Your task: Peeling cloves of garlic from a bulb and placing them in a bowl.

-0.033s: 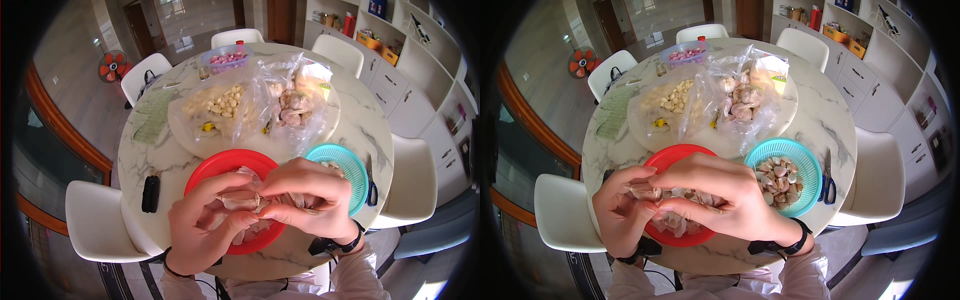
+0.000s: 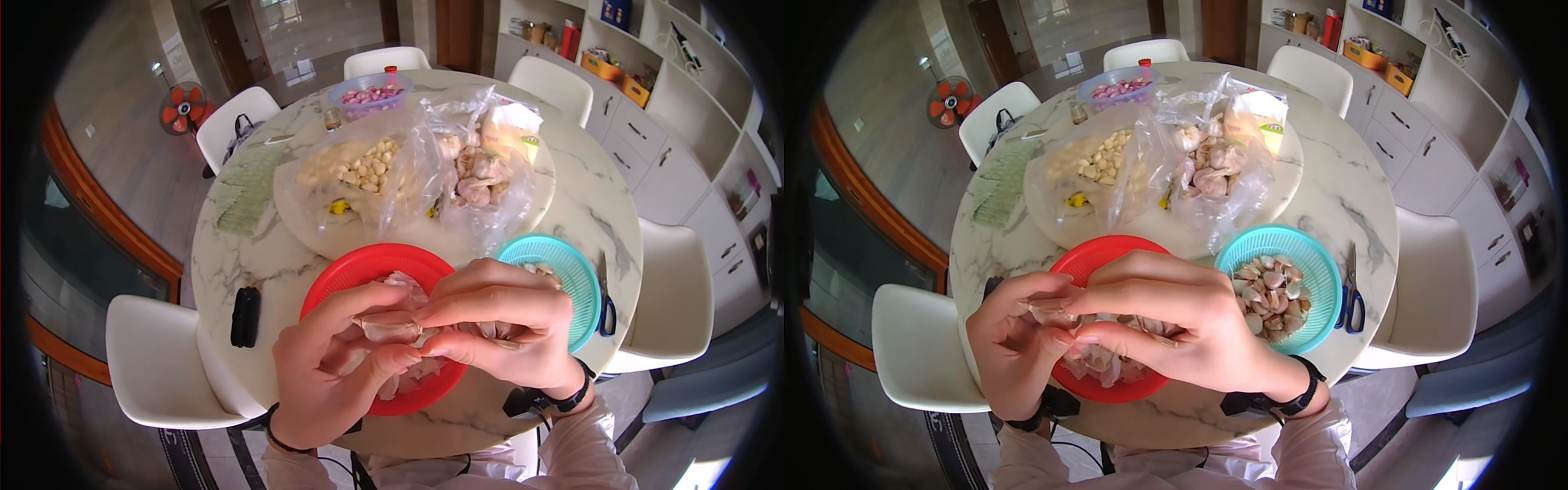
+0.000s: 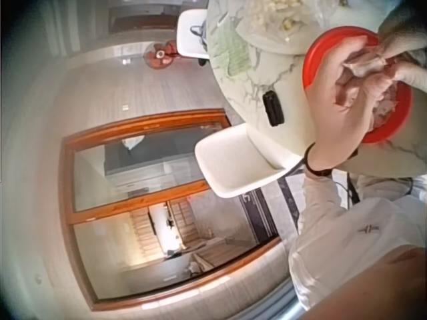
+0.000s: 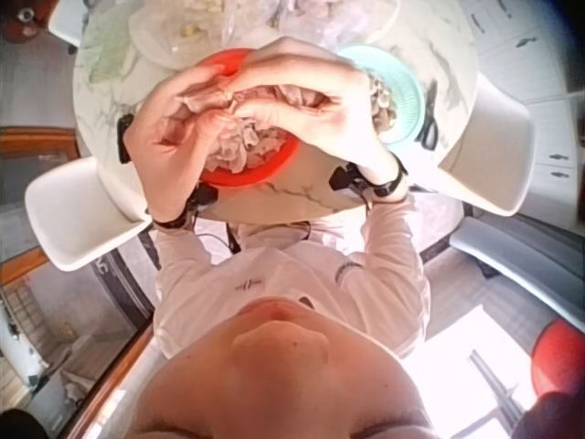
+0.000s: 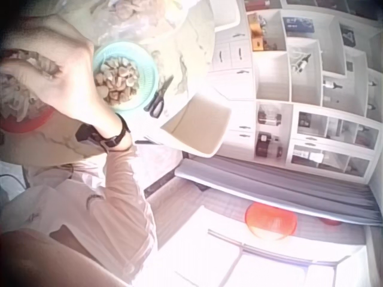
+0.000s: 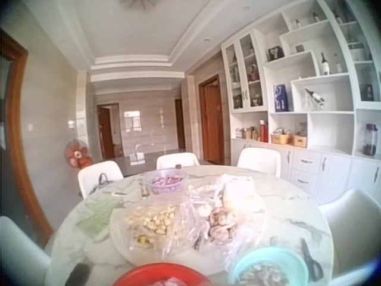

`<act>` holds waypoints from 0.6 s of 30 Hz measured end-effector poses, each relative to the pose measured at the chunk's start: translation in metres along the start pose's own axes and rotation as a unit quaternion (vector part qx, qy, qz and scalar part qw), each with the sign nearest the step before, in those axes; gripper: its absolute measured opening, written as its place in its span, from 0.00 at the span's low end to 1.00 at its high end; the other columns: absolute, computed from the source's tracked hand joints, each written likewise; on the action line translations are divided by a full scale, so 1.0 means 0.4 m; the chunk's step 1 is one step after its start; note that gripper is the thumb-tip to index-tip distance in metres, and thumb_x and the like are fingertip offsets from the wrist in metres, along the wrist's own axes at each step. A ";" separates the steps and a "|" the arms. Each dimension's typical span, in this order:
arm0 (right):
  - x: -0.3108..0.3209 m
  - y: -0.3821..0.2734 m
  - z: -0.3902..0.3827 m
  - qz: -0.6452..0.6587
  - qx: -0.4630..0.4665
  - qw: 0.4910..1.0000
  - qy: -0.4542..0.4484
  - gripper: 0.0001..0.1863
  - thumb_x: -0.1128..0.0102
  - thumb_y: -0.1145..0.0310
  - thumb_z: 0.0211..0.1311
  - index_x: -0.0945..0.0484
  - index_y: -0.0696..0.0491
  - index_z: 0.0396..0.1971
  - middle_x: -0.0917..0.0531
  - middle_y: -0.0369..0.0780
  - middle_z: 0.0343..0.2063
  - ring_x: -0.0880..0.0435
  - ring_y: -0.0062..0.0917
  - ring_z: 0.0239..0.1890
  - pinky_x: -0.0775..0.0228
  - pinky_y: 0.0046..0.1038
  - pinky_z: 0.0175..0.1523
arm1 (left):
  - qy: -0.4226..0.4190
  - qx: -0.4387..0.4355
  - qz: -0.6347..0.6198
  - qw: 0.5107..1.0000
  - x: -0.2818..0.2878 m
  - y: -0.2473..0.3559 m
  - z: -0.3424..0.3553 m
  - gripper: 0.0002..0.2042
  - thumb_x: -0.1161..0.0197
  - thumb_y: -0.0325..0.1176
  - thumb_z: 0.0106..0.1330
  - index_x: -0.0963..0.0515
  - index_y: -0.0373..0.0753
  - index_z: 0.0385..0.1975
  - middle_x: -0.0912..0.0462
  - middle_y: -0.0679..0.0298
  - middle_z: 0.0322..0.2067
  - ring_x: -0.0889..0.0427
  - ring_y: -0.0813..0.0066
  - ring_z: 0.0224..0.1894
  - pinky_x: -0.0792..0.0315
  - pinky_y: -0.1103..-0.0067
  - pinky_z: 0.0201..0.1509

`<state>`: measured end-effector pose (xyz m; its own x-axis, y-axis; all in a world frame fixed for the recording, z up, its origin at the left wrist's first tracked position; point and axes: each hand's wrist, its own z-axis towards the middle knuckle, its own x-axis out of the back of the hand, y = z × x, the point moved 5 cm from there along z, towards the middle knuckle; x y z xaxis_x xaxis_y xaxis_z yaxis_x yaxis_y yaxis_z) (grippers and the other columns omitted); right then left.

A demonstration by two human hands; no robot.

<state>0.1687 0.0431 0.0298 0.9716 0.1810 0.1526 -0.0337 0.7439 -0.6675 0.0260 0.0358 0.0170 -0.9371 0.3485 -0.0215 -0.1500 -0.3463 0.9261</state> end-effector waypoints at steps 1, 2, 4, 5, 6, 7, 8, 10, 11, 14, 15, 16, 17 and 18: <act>-0.002 0.004 0.000 -0.014 0.006 1.000 -0.006 0.09 0.34 0.79 0.36 0.22 0.59 0.23 0.22 0.40 0.22 0.25 0.25 0.24 0.34 0.22 0.28 | 0.017 0.003 0.002 1.000 0.004 -0.004 0.001 0.14 0.41 0.20 0.51 0.31 0.27 0.38 0.24 0.56 0.35 0.22 0.74 0.33 0.26 0.83 0.36; 0.001 0.006 -0.001 -0.017 0.005 1.000 -0.006 0.09 0.34 0.79 0.36 0.22 0.59 0.23 0.22 0.40 0.22 0.25 0.25 0.24 0.34 0.22 0.28 | 0.015 0.003 -0.001 1.000 0.003 -0.002 0.001 0.14 0.41 0.20 0.51 0.31 0.27 0.38 0.24 0.56 0.35 0.22 0.74 0.33 0.26 0.83 0.36; 0.004 0.008 -0.006 0.000 0.017 1.000 -0.014 0.10 0.34 0.80 0.36 0.22 0.60 0.24 0.22 0.41 0.22 0.24 0.25 0.25 0.34 0.22 0.29 | 0.001 0.007 0.030 1.000 -0.002 -0.001 -0.001 0.14 0.40 0.20 0.50 0.30 0.28 0.38 0.24 0.56 0.35 0.22 0.74 0.32 0.26 0.83 0.34; 0.003 0.010 -0.007 -0.002 0.015 1.000 -0.014 0.10 0.34 0.80 0.36 0.22 0.60 0.24 0.22 0.41 0.22 0.24 0.25 0.25 0.34 0.22 0.29 | 0.001 0.008 0.028 1.000 -0.002 0.000 -0.003 0.14 0.40 0.20 0.50 0.30 0.28 0.38 0.24 0.56 0.35 0.22 0.74 0.32 0.26 0.83 0.34; 0.000 0.013 -0.007 0.011 0.014 1.000 -0.014 0.09 0.35 0.80 0.36 0.22 0.60 0.23 0.22 0.41 0.22 0.24 0.25 0.25 0.34 0.22 0.29 | 0.008 0.008 0.029 1.000 -0.001 0.002 -0.005 0.14 0.40 0.20 0.50 0.30 0.28 0.38 0.23 0.56 0.34 0.22 0.74 0.32 0.26 0.83 0.34; -0.003 0.015 -0.006 0.025 0.012 1.000 -0.015 0.08 0.35 0.80 0.37 0.22 0.60 0.23 0.22 0.41 0.22 0.24 0.25 0.25 0.34 0.22 0.29 | 0.015 0.008 0.030 0.999 0.001 0.002 -0.007 0.14 0.40 0.20 0.50 0.30 0.28 0.38 0.23 0.56 0.34 0.22 0.74 0.32 0.26 0.83 0.34; -0.001 0.017 -0.007 0.020 0.008 1.000 -0.014 0.08 0.35 0.80 0.37 0.22 0.60 0.23 0.22 0.41 0.22 0.24 0.25 0.25 0.34 0.22 0.29 | 0.012 0.009 0.025 1.000 0.002 -0.002 -0.007 0.14 0.40 0.20 0.50 0.30 0.28 0.38 0.23 0.56 0.34 0.22 0.74 0.32 0.26 0.83 0.34; -0.005 0.018 -0.007 0.023 0.012 0.999 -0.023 0.08 0.41 0.82 0.43 0.23 0.59 0.27 0.22 0.40 0.26 0.23 0.24 0.28 0.32 0.21 0.31 | 0.010 -0.012 0.052 0.999 0.009 -0.004 -0.007 0.13 0.39 0.20 0.50 0.29 0.29 0.37 0.23 0.57 0.32 0.22 0.75 0.31 0.26 0.83 0.34; -0.010 0.019 -0.009 0.019 0.009 1.000 -0.022 0.08 0.41 0.82 0.43 0.23 0.59 0.27 0.22 0.40 0.26 0.23 0.24 0.28 0.32 0.21 0.31 | 0.007 -0.011 0.047 0.999 0.009 -0.003 -0.008 0.13 0.39 0.20 0.50 0.29 0.29 0.37 0.23 0.57 0.32 0.22 0.75 0.31 0.26 0.83 0.34; -0.015 0.017 -0.017 -0.037 0.022 0.999 0.025 0.06 0.41 0.80 0.44 0.25 0.59 0.26 0.24 0.39 0.26 0.25 0.23 0.26 0.35 0.20 0.28 | 0.032 0.037 0.026 0.998 0.008 -0.005 -0.008 0.13 0.39 0.21 0.49 0.29 0.29 0.36 0.23 0.57 0.30 0.22 0.76 0.31 0.26 0.84 0.32; -0.023 0.018 -0.019 -0.038 0.021 0.999 0.025 0.06 0.41 0.80 0.44 0.25 0.59 0.26 0.24 0.39 0.26 0.25 0.23 0.26 0.35 0.20 0.28 | 0.041 0.031 0.047 0.998 0.010 -0.001 -0.007 0.13 0.38 0.21 0.49 0.29 0.29 0.36 0.22 0.58 0.29 0.23 0.76 0.31 0.27 0.84 0.31; -0.027 0.028 -0.022 -0.029 -0.020 0.999 0.038 0.06 0.42 0.81 0.44 0.25 0.60 0.26 0.23 0.40 0.26 0.25 0.23 0.27 0.35 0.21 0.29 | 0.049 0.025 0.068 0.996 0.012 0.001 -0.006 0.13 0.38 0.21 0.49 0.29 0.29 0.36 0.22 0.58 0.28 0.23 0.77 0.31 0.28 0.85 0.30; -0.027 0.039 -0.025 -0.020 -0.061 0.997 0.052 0.05 0.42 0.82 0.45 0.25 0.62 0.25 0.23 0.41 0.26 0.25 0.22 0.27 0.35 0.21 0.30 | 0.047 0.025 0.067 0.996 0.011 0.000 -0.005 0.13 0.38 0.21 0.49 0.29 0.29 0.36 0.22 0.58 0.28 0.23 0.77 0.31 0.28 0.85 0.30; -0.026 0.045 -0.020 -0.078 -0.066 0.994 0.027 0.06 0.43 0.79 0.46 0.25 0.58 0.27 0.23 0.41 0.25 0.24 0.26 0.25 0.35 0.22 0.27 | 0.072 0.012 0.078 0.994 0.018 0.003 -0.005 0.14 0.37 0.21 0.48 0.29 0.28 0.35 0.22 0.58 0.27 0.23 0.77 0.32 0.28 0.85 0.30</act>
<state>0.1598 0.0496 0.0104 0.9739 0.0322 0.2245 0.1460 0.6687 -0.7291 0.0186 0.0362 0.0175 -0.9840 0.1632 0.0709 0.0064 -0.3657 0.9307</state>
